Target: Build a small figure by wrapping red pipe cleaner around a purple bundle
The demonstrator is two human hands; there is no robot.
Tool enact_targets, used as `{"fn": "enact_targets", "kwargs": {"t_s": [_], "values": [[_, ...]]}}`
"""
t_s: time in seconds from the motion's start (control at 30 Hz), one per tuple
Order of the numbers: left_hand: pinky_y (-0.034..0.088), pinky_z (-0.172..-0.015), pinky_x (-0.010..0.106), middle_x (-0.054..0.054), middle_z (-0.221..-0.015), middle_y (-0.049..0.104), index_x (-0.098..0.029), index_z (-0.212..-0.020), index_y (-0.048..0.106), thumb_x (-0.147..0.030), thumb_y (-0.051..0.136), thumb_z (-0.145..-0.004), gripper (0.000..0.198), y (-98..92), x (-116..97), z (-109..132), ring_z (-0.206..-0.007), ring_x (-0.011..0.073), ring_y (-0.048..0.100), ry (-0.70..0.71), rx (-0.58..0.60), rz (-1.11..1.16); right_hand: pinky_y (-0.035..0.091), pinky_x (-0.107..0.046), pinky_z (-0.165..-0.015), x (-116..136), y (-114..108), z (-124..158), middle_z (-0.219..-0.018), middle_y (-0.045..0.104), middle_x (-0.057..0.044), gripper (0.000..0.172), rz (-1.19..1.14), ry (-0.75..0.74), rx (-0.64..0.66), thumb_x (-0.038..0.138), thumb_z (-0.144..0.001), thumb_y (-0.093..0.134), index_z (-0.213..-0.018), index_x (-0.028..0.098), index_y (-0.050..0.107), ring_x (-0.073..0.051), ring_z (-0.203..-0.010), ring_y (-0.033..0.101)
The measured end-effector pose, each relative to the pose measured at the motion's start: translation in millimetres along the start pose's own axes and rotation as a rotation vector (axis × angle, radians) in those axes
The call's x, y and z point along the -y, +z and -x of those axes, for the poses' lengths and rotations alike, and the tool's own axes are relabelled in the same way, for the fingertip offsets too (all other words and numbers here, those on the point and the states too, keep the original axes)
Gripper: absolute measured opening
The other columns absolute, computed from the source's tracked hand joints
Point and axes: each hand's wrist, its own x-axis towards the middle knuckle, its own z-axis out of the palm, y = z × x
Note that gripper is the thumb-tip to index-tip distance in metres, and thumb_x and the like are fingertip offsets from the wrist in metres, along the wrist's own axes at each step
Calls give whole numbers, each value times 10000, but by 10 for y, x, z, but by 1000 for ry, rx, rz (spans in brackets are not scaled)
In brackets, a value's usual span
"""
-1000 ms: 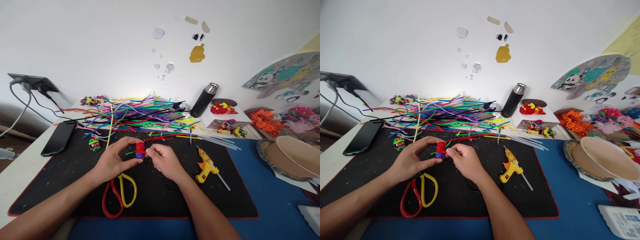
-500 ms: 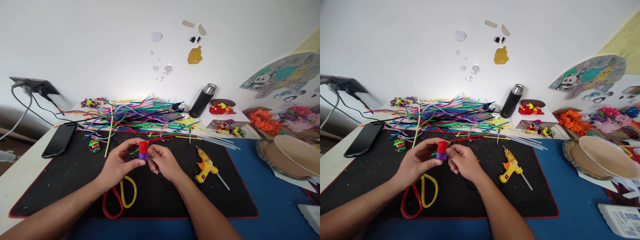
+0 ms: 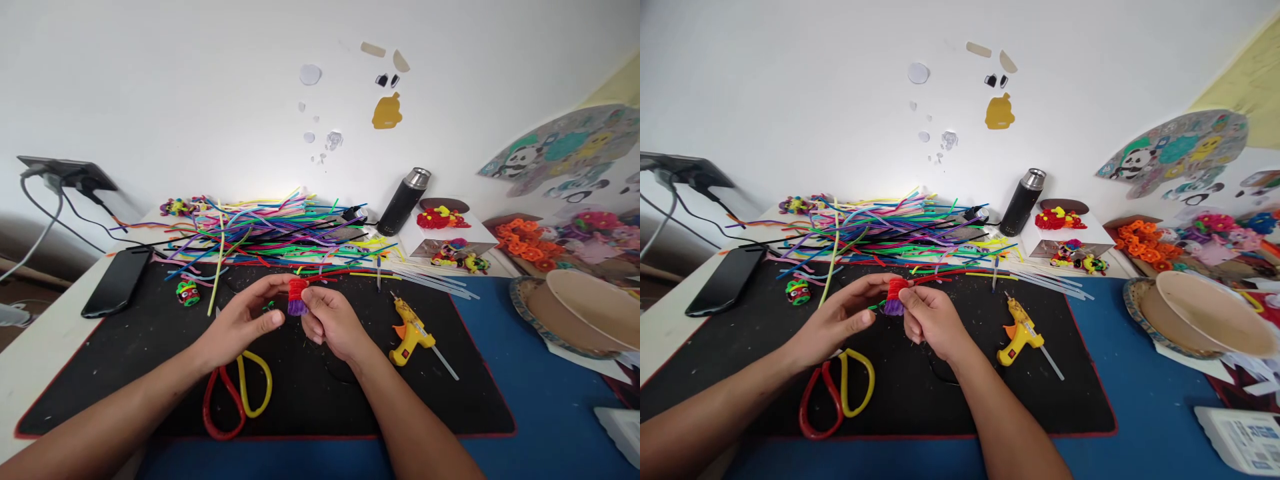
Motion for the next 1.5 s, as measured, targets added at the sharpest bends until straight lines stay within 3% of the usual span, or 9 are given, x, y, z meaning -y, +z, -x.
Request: {"fn": "enact_targets", "kwargs": {"t_s": [0.13,0.6,0.97,1.2,1.37,1.5], "values": [[586,-1032,438,126,-1273,784,-219,-1260,752,-485,767,-920,432,-81,-124,-26,-1181,318,729,-67,-5,-136,252,-223,-398,46,3,5,-428,406,119,500,35,26,16,638,-866,788,-750,197,581,-65,-347,347],[624,-943,327,56,-1133,826,-221,-1168,759,-380,666,-941,292,-126,-157,13,-990,225,782,154,-24,-718,258,-236,-401,-81,-26,-25,-426,406,123,499,84,109,38,664,-845,785,-791,199,611,-73,-354,345],[622,-914,323,51,-1080,831,-218,-1131,764,-384,653,-937,279,-110,-137,42,-954,228,774,82,-23,-645,255,-243,-408,-38,15,-12,-416,409,121,568,123,150,43,730,-790,789,-729,210,570,-76,-355,352],[615,-831,309,45,-1001,815,-225,-1060,752,-447,652,-968,260,-101,-139,66,-905,228,753,60,-11,-591,257,-251,-422,-27,54,9,-424,443,113,521,206,138,72,702,-831,762,-775,211,595,-81,-364,355],[613,-864,311,54,-1039,820,-219,-1069,755,-479,634,-990,297,-75,-88,64,-955,236,763,34,-53,-561,255,-254,-421,-52,52,-5,-423,440,113,520,220,135,41,706,-833,751,-782,214,593,-83,-364,351],[599,-979,384,84,-1194,802,-242,-1212,741,-541,704,-946,401,-132,-93,73,-1096,287,750,62,15,-541,280,-251,-427,-47,33,-5,-428,428,114,526,218,104,27,707,-865,725,-749,221,558,-85,-368,373]]}}
